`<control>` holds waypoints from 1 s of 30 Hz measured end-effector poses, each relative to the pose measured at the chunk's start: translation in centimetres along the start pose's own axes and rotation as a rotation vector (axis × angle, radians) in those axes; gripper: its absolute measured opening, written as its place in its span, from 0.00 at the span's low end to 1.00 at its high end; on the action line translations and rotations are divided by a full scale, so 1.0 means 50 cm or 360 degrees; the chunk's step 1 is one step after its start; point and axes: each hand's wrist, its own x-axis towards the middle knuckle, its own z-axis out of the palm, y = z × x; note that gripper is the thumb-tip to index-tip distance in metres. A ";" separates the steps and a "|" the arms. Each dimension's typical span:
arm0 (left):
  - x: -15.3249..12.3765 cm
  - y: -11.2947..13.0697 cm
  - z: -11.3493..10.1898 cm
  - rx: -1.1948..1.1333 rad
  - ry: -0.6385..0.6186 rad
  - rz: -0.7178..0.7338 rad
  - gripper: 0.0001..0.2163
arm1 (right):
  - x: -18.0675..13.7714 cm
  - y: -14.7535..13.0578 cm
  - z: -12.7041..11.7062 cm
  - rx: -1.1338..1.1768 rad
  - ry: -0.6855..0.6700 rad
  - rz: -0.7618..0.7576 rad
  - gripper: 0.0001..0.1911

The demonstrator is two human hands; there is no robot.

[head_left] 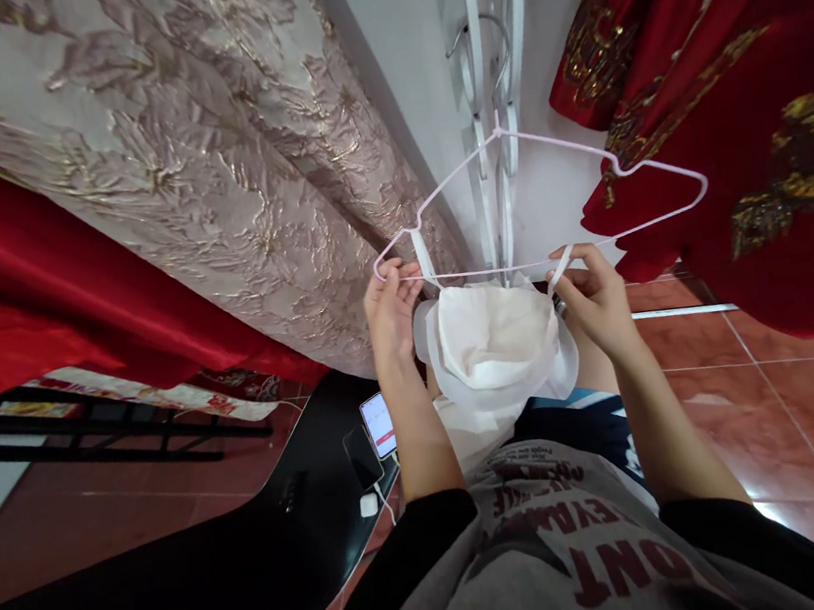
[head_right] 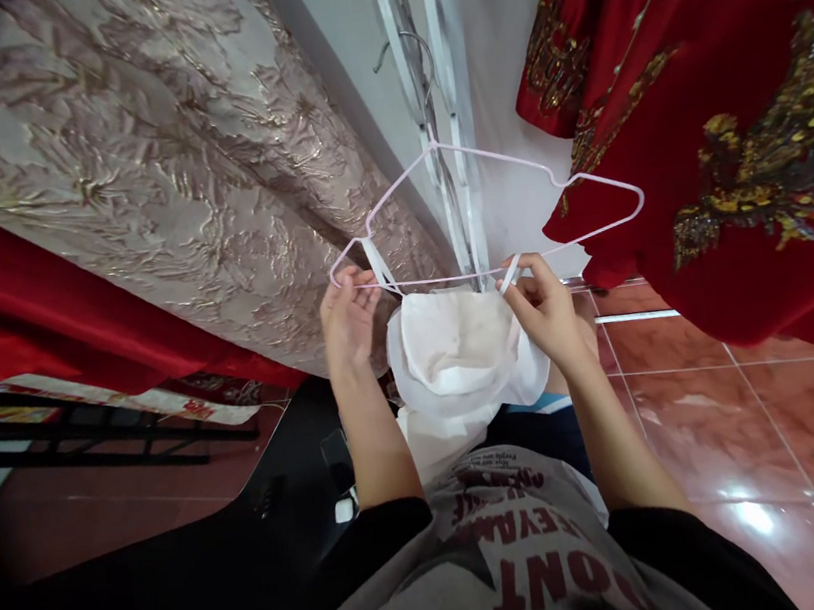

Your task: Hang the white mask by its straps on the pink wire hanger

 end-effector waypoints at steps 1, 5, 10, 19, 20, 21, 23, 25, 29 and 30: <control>-0.013 -0.016 0.011 -0.0097 0.0028 -0.0024 0.14 | 0.001 -0.002 0.000 -0.0003 -0.0003 -0.0010 0.15; -0.047 -0.053 0.053 -0.0244 0.0022 0.0042 0.17 | 0.011 -0.014 -0.011 -0.0071 0.0143 -0.0101 0.20; -0.029 -0.022 0.034 -0.0144 0.0122 0.0265 0.20 | 0.033 -0.017 -0.082 -0.0213 0.0924 -0.0309 0.17; -0.008 0.023 0.021 -0.0055 0.0095 0.0278 0.19 | 0.104 -0.089 -0.175 -0.0656 0.0659 -0.0501 0.10; -0.009 0.020 0.024 -0.0063 0.0103 0.0260 0.19 | 0.115 -0.101 -0.166 -0.0693 0.0583 -0.0551 0.12; -0.010 0.017 0.026 -0.0072 0.0108 0.0244 0.19 | 0.125 -0.111 -0.157 -0.0725 0.0494 -0.0592 0.13; -0.010 0.013 0.026 -0.0093 0.0102 0.0225 0.19 | 0.139 -0.127 -0.145 -0.0790 0.0336 -0.0638 0.12; -0.009 0.012 0.023 -0.0107 0.0087 0.0221 0.20 | 0.141 -0.138 -0.141 -0.0877 0.0300 -0.0669 0.13; -0.007 0.012 0.017 -0.0071 0.0079 0.0236 0.20 | 0.113 -0.159 -0.136 -0.0900 0.0476 -0.0909 0.13; -0.008 0.012 0.017 -0.0069 0.0079 0.0249 0.20 | 0.102 -0.164 -0.129 -0.0836 0.0523 -0.1001 0.10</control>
